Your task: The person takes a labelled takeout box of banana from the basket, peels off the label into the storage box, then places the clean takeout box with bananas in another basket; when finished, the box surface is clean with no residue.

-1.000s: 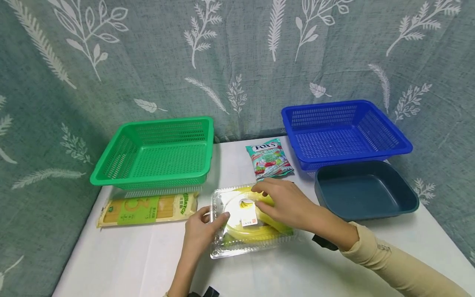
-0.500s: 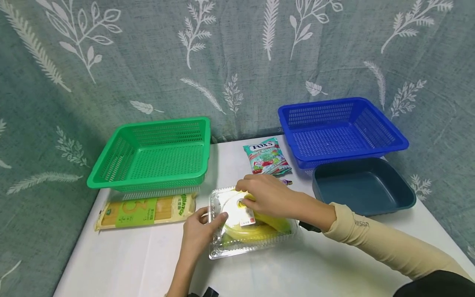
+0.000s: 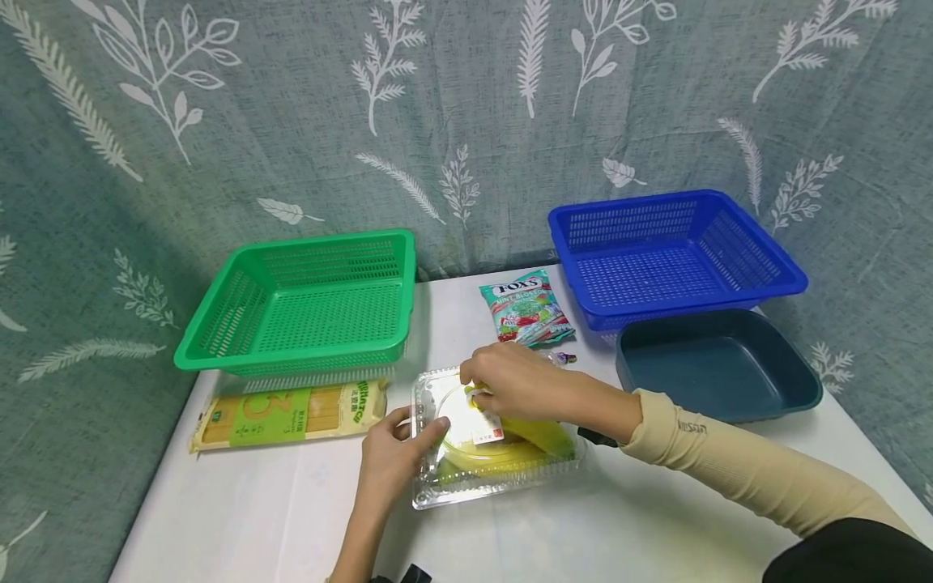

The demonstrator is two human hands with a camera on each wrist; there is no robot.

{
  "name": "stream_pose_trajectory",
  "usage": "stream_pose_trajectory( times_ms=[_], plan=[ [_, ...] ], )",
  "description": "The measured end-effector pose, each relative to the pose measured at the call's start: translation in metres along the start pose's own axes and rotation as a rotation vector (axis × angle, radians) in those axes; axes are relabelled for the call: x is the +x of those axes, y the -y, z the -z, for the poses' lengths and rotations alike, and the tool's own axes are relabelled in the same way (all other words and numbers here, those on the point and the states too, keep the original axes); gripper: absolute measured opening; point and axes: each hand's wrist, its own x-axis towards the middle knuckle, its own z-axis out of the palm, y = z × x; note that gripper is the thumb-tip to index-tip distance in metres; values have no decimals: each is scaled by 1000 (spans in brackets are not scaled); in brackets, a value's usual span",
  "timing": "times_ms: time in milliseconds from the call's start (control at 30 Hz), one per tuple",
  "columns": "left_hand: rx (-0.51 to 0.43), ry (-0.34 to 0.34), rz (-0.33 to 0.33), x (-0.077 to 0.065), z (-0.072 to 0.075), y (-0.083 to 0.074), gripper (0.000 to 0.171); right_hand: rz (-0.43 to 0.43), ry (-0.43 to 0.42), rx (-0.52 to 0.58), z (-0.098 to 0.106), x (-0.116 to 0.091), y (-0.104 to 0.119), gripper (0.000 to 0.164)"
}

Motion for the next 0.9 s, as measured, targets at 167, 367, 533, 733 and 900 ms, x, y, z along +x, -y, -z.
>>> stream_pose_trajectory(
  times_ms=[167, 367, 533, 733, 900],
  plan=[
    [-9, -2, 0, 0, 0, 0, 70, 12, 12, 16, -2, 0, 0, 13],
    [-10, -4, -1, -1, 0, 0, 72, 49, -33, 54, -5, -2, -3, 18],
    [-15, 2, 1, -1, 0, 0, 72, 79, -82, 46, -7, -4, -5, 23],
    [-20, 9, 0, -2, 0, 0, 72, 108, -131, 51, -9, -8, -5, 21],
    [-14, 9, -2, -1, 0, -1, 72, 106, -146, 47, -11, -11, -5, 22]
  ],
)
